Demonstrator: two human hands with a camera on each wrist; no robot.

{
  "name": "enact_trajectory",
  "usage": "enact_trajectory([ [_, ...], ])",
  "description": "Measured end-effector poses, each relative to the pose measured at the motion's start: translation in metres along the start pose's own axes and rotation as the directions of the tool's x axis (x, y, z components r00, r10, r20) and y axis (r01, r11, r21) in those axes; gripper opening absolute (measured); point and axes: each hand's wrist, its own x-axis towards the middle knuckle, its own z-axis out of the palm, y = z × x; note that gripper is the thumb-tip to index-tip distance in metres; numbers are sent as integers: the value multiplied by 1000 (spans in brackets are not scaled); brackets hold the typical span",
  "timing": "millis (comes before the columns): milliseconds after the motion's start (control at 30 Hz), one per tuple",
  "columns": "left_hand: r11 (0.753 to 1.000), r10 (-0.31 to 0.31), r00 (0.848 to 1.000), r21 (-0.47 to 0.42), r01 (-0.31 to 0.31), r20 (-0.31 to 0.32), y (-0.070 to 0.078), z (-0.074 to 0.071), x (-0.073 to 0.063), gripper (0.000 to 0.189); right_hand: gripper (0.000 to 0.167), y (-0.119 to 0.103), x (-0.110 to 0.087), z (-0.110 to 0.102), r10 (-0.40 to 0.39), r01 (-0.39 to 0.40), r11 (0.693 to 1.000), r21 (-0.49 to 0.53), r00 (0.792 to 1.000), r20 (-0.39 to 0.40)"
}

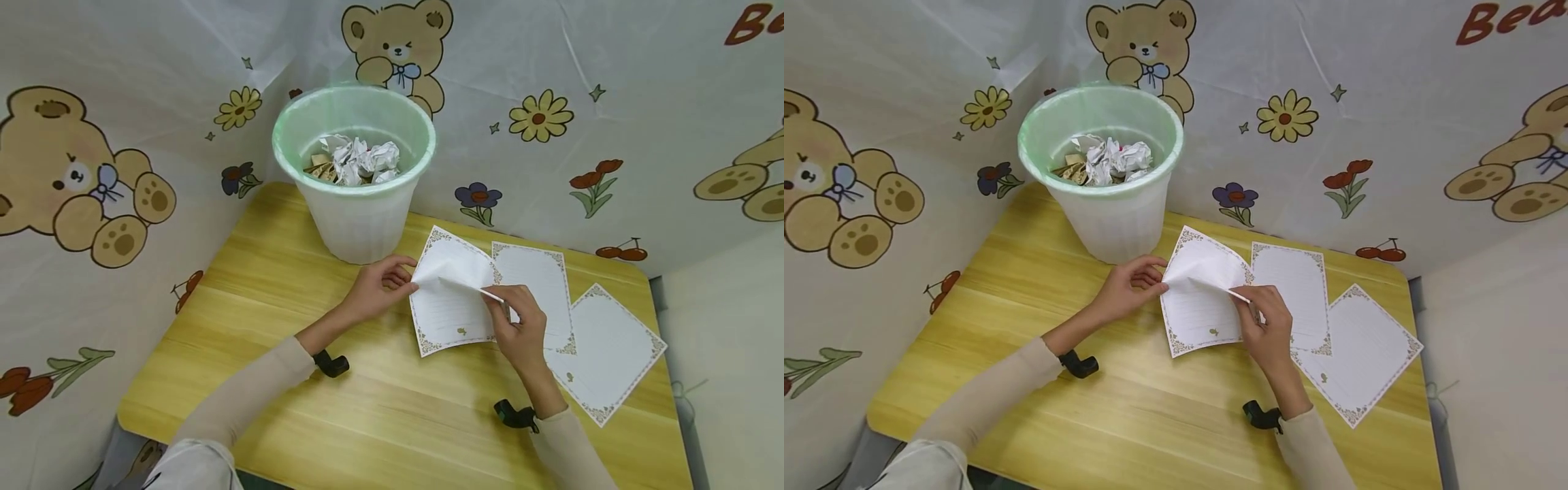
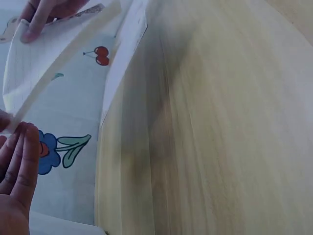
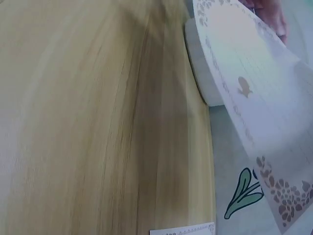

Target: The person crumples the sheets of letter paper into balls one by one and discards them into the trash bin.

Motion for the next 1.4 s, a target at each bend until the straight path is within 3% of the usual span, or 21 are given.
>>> enact_trajectory([
  [100, 1000, 14, 1000, -9, -14, 3, 2, -1, 1, 36, 22, -1, 0, -1, 8, -8, 1000, -5, 1000, 7],
  [200, 992, -13, 1000, -123, 15, 14, 3, -4, 1, 37, 24, 0, 1, -3, 43, -43, 999, -2, 999, 16],
  [367, 929, -37, 997, -365, 60, 69, 4, -8, 0, 45, 26, 4, -2, -6, 127, -127, 991, 32, 992, 3],
  [467, 900, -41, 994, -429, 79, 97, 5, -7, -1, 39, 25, 5, -6, -7, 134, -134, 990, 45, 991, -7],
  [567, 925, -37, 993, -372, 77, 115, 7, -6, -3, 31, 26, 3, -8, -7, 115, -114, 992, 61, 993, -13],
  [700, 976, -51, 990, -202, 77, 131, 12, -4, -5, 31, 26, -4, -6, -9, 96, -94, 992, 79, 995, -25],
  [800, 993, -71, 990, -81, 81, 118, 17, -2, -5, 31, 26, -7, -4, -11, 88, -85, 993, 84, 996, -34],
  [867, 999, -36, 995, 27, 34, 93, 21, -1, -4, 24, 26, -10, -4, -12, 86, -82, 992, 94, 996, -34],
  [967, 985, 62, 997, 157, -70, 55, 27, 1, -3, 15, 25, -14, -4, -12, 91, -86, 986, 145, 995, -29],
  [1100, 951, 201, 979, 235, -201, 24, 33, 1, -4, 9, 23, -23, -2, -15, 107, -102, 965, 241, 994, -7],
  [1267, 935, 285, 959, 219, -277, -1, 39, 1, -4, 8, 24, -33, 3, -20, 115, -115, 934, 337, 993, 21],
  [1400, 926, 306, 952, 237, -294, -14, 41, 2, -3, 5, 24, -37, 6, -21, 100, -100, 947, 304, 995, 17],
])
